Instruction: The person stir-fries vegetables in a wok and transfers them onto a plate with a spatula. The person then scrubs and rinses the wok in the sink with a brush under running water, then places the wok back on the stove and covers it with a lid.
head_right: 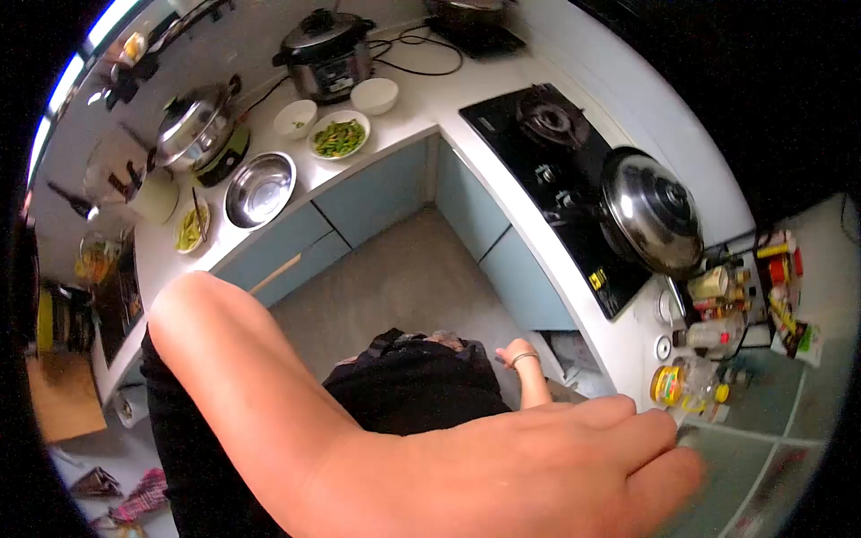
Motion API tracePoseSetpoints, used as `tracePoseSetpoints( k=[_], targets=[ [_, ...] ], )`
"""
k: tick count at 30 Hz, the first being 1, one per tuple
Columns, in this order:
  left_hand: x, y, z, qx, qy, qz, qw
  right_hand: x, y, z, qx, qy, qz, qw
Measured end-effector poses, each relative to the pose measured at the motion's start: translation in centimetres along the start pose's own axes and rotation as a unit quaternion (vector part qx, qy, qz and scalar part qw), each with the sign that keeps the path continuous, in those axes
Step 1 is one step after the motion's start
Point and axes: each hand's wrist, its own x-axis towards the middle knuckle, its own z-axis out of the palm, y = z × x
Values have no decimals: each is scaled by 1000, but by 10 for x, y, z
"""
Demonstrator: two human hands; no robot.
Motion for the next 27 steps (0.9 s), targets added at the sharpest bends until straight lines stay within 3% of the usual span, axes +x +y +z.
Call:
tracePoseSetpoints(
  k=[4,9,11,14,16,17,19,23,25,27],
  targets=[
    [-42,39,-41,47,72,-65,994,8,-64,1,-2,22,-36,999],
    [-87,56,-68,112,58,-88,988,23,-129,2,-50,47,-106,992],
    [-96,30,-60,183,62,-81,978,28,-157,8,-77,93,-152,981],
    [-134,-11,-85,150,26,-190,970,30,-185,21,-113,147,-152,971],
    [-191,-62,-107,150,92,-168,970,34,-190,29,-122,181,-148,965],
    [-227,-91,-110,185,169,-160,955,31,-191,33,-83,238,-187,949],
    [-307,-122,-122,292,234,-272,886,32,-189,41,6,349,-257,901],
    [-534,-184,-54,252,396,-576,669,24,-168,40,-7,287,-229,930],
    [-606,-164,-7,181,414,-722,525,20,-164,38,-53,213,-121,968],
    [-639,-146,27,174,391,-789,441,30,-153,42,-69,185,-111,974]
  ],
)
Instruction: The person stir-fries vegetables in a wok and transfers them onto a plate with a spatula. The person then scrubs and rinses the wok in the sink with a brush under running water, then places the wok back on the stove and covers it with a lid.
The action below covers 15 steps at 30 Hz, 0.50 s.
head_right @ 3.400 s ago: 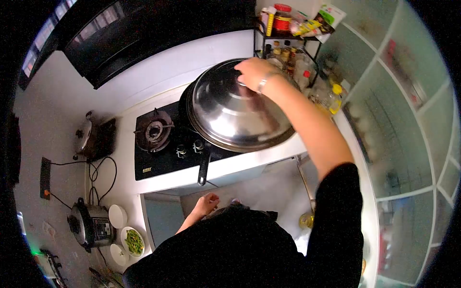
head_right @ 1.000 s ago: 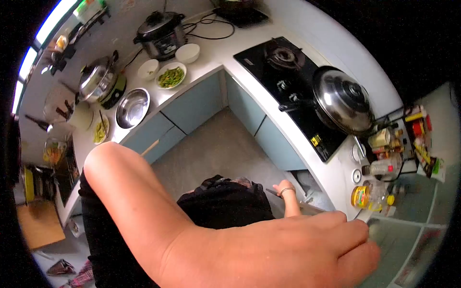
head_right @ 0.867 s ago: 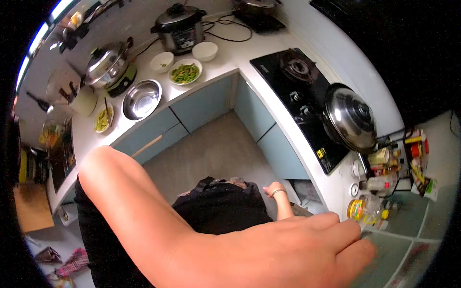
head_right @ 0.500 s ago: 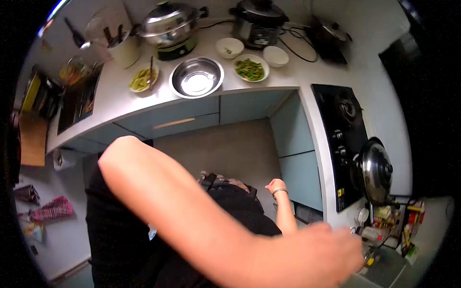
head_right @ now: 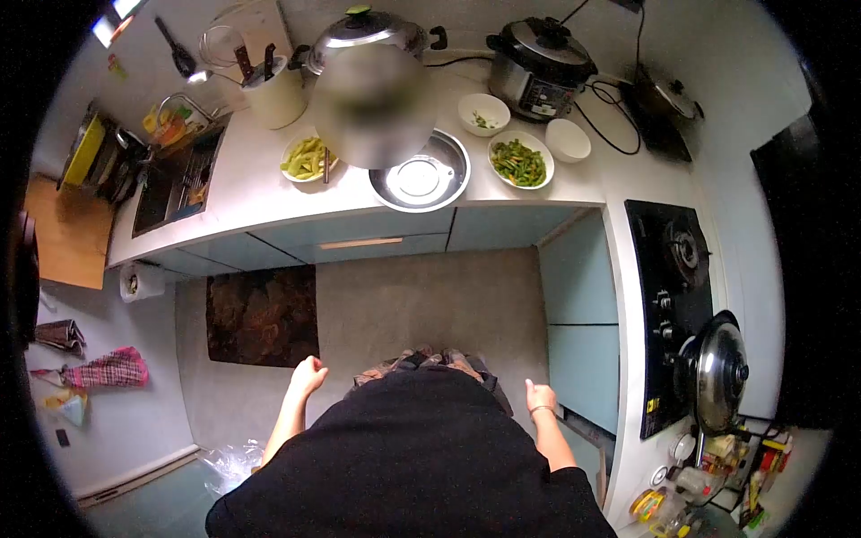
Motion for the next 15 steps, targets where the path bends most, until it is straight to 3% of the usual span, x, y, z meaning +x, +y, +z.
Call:
tracePoseSetpoints(
  k=[4,6,7,8,9,10,12,15],
  targets=[
    [-3,30,-6,-26,-29,18,999,34,7,21,-53,-57,29,997],
    [7,73,-6,-81,-26,120,989,64,-3,18,-67,-56,15,996],
    [11,96,-5,-96,-18,145,985,89,-6,19,-226,-140,-152,952],
    [14,118,-5,-110,-11,170,979,109,-10,16,-371,-215,-308,849],
    [14,142,-9,-108,-7,193,975,108,-28,4,-80,-203,-99,971],
    [11,166,-15,-125,-8,199,972,96,-59,-20,225,-159,122,953],
    [17,196,-12,-116,-20,249,961,95,-92,-69,255,-117,10,960],
    [24,242,-16,-72,-65,312,945,123,-85,-106,310,-30,-124,942]
  ],
)
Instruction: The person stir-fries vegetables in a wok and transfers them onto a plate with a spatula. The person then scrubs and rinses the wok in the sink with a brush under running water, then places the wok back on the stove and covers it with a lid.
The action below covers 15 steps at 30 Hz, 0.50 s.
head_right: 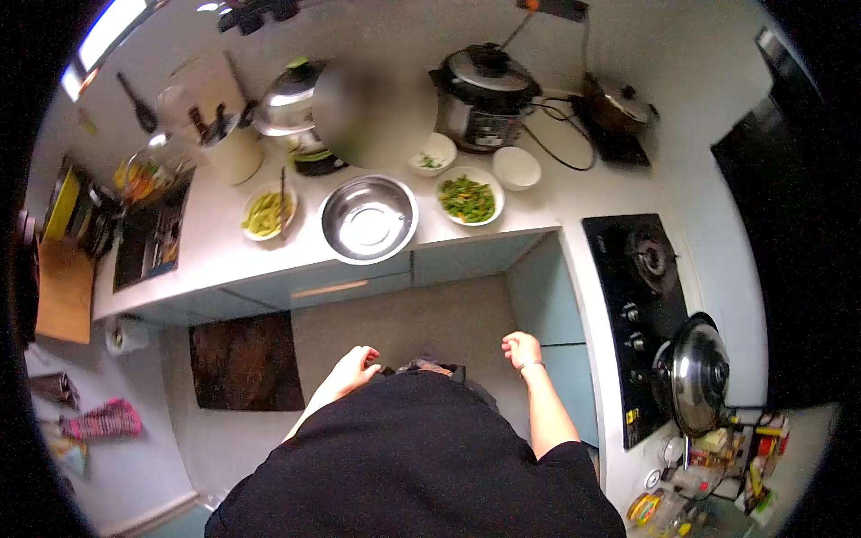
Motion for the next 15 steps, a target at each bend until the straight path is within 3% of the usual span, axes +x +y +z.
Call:
tracePoseSetpoints(
  k=[2,5,7,9,10,11,12,13,15],
  targets=[
    [22,4,3,54,-49,56,996,-14,-33,-33,33,39,-34,998],
    [47,29,-7,156,-114,85,977,-35,-19,-66,70,118,-43,990],
    [60,45,-12,209,-128,122,962,-50,33,-75,-41,149,-30,988],
    [67,65,-16,203,-126,123,963,-67,74,-74,-340,93,12,936],
    [68,69,-14,187,-115,126,967,-78,95,-64,-284,72,102,951],
    [68,73,-13,172,-106,132,971,-97,98,-48,-273,91,103,952],
    [67,76,-12,155,-98,133,974,-103,116,-34,-209,58,215,952],
    [64,77,-10,142,-97,130,977,-74,244,-12,-263,30,209,941],
    [56,67,-1,114,-71,138,981,-36,267,7,-253,3,185,950]
  ],
)
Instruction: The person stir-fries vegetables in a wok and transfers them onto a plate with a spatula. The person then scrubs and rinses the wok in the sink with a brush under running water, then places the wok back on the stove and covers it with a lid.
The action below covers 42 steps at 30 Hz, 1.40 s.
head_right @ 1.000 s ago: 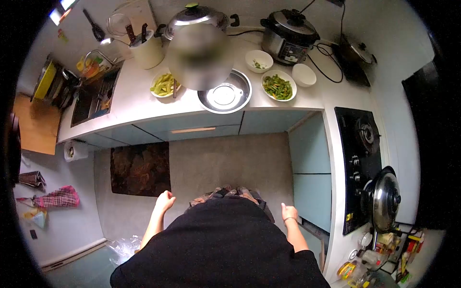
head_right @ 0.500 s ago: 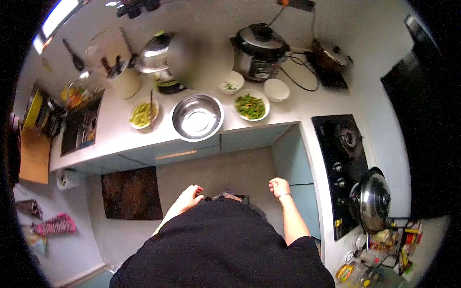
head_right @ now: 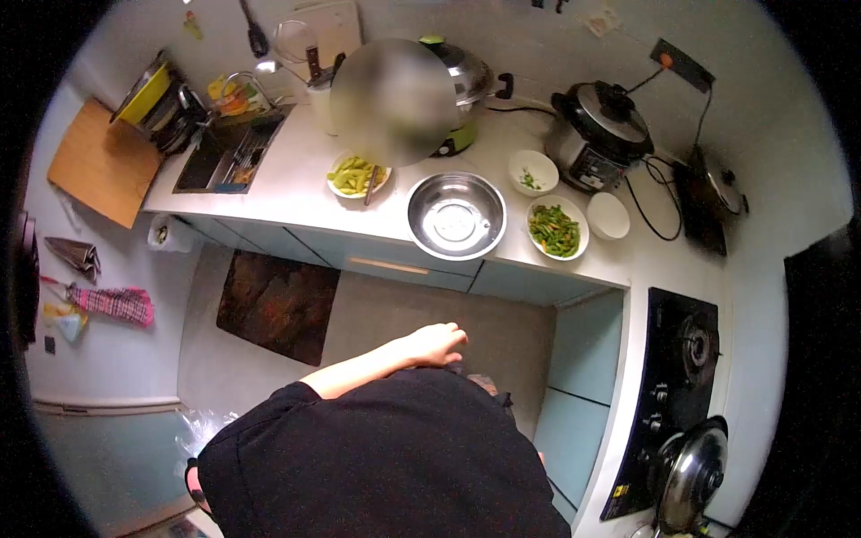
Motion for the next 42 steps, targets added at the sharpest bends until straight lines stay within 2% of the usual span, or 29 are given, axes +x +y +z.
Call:
tracePoseSetpoints(
  k=[5,6,7,8,9,10,13,16,18,20,22,24,26,28,30,32,33,36,39,42],
  targets=[
    [-42,-28,16,-13,-36,-75,996,46,-20,22,62,-94,-97,989],
    [-52,-34,18,-5,-37,-113,993,2,-93,-41,59,-11,-151,987],
    [-61,-38,19,3,-39,-150,988,-20,-146,-75,-52,24,-158,986],
    [-70,-39,16,5,-36,-172,984,-2,-162,-77,-75,79,-215,970],
    [-77,-44,18,-1,-25,-184,983,-21,-204,-100,-67,98,-187,975],
    [-83,-47,20,-7,-15,-194,981,-20,-224,-108,-53,144,-253,955],
    [-99,-44,15,-38,15,-227,973,-15,-275,-114,-24,117,-306,945],
    [-110,-47,20,-82,45,-218,971,-29,-321,-109,-63,95,-340,933],
    [-118,-45,12,-138,55,-214,965,-49,-349,-104,-71,41,-324,942],
    [-122,-74,25,-162,65,-217,960,-67,-370,-93,-116,17,-326,938],
    [-131,-68,-9,-142,72,-203,966,-89,-387,-87,-85,-32,-294,951],
    [-136,-78,-34,-119,76,-182,973,-85,-384,-58,-36,2,-324,945],
    [-145,-100,-49,-122,57,-205,969,-111,-402,-58,-28,-2,-270,962],
    [-154,-125,-64,-123,42,-176,976,-104,-402,-30,-17,7,-268,963],
    [-160,-150,-77,-65,32,-177,982,-102,-401,-2,-47,35,-306,950],
    [-164,-182,-82,-18,15,-182,983,-109,-407,11,6,-79,-236,968],
    [-164,-192,-88,-1,6,-181,983,-116,-408,14,24,-86,-230,969],
    [-158,-211,-103,26,-8,-171,985,-134,-405,24,138,-50,-184,972],
    [-139,-212,-117,32,-15,-142,989,-135,-391,30,158,-80,-137,975],
    [-115,-205,-119,34,-33,-95,994,-146,-377,19,128,-49,-91,986]
  ],
)
